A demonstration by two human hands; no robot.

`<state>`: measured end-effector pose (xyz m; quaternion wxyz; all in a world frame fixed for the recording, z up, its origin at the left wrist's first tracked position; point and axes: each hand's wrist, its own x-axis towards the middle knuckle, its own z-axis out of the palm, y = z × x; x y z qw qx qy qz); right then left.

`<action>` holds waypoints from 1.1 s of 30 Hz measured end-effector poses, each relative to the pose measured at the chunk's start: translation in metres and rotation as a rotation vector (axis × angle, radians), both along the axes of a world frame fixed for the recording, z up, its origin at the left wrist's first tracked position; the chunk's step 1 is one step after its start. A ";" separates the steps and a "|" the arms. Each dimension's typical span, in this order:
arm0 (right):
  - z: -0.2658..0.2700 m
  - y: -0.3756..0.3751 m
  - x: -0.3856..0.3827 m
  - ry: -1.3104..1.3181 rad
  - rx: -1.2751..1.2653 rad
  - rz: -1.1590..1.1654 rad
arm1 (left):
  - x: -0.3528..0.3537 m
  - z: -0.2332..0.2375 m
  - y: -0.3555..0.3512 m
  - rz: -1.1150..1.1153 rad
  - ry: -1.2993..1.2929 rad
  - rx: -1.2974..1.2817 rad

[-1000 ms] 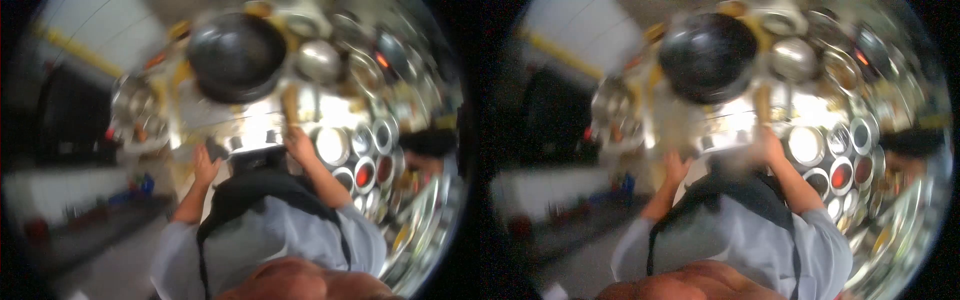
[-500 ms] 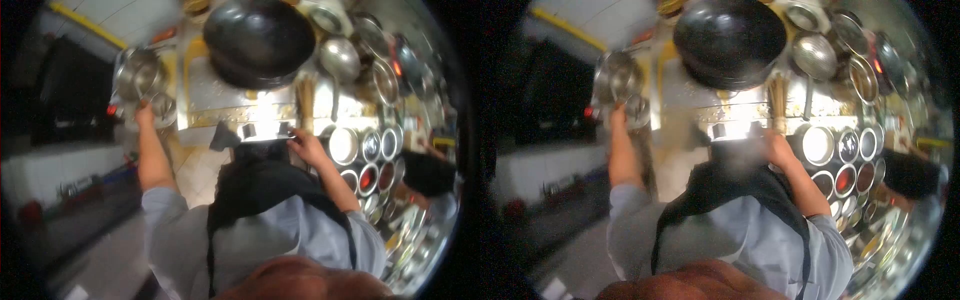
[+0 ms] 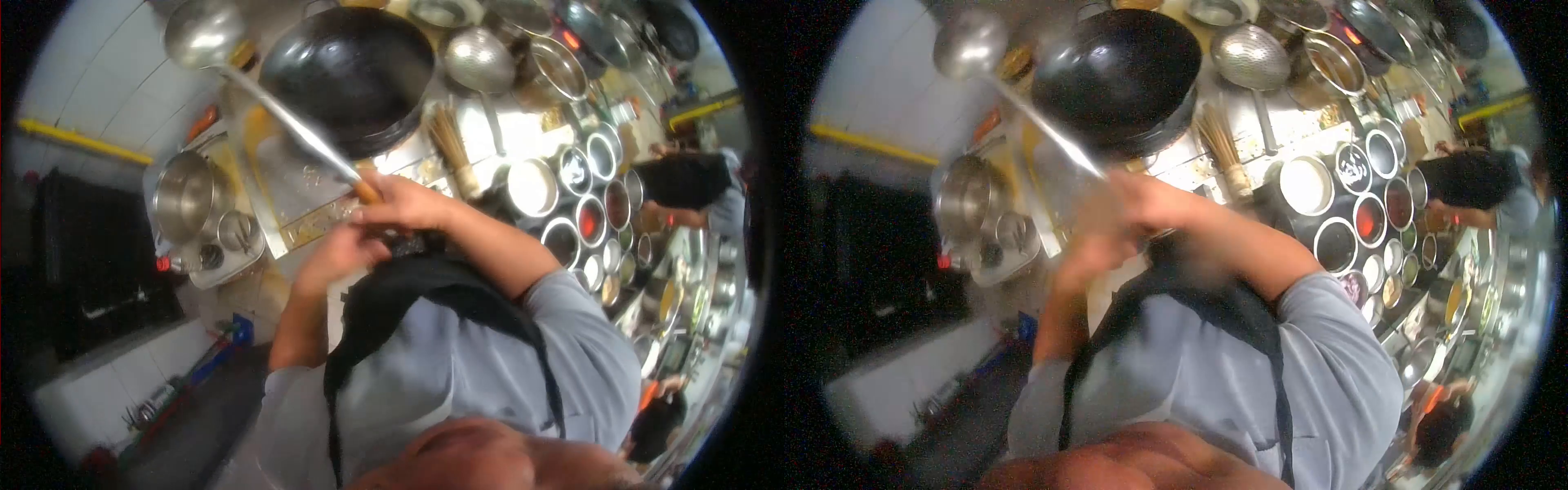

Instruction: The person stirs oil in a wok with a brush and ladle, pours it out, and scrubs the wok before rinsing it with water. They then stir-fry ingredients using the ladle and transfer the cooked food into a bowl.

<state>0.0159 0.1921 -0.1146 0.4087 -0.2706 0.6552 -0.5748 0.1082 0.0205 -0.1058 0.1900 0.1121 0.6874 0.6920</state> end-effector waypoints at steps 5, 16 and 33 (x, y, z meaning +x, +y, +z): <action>-0.024 0.093 0.032 0.278 0.143 -0.611 | 0.023 -0.093 0.025 -0.289 -0.200 -0.168; 0.092 0.365 0.005 0.687 1.079 -1.033 | 0.014 -0.121 0.067 0.036 -0.336 -0.155; 0.034 0.499 -0.221 -0.400 0.462 -0.786 | 0.017 -0.135 0.138 0.147 -0.271 -0.284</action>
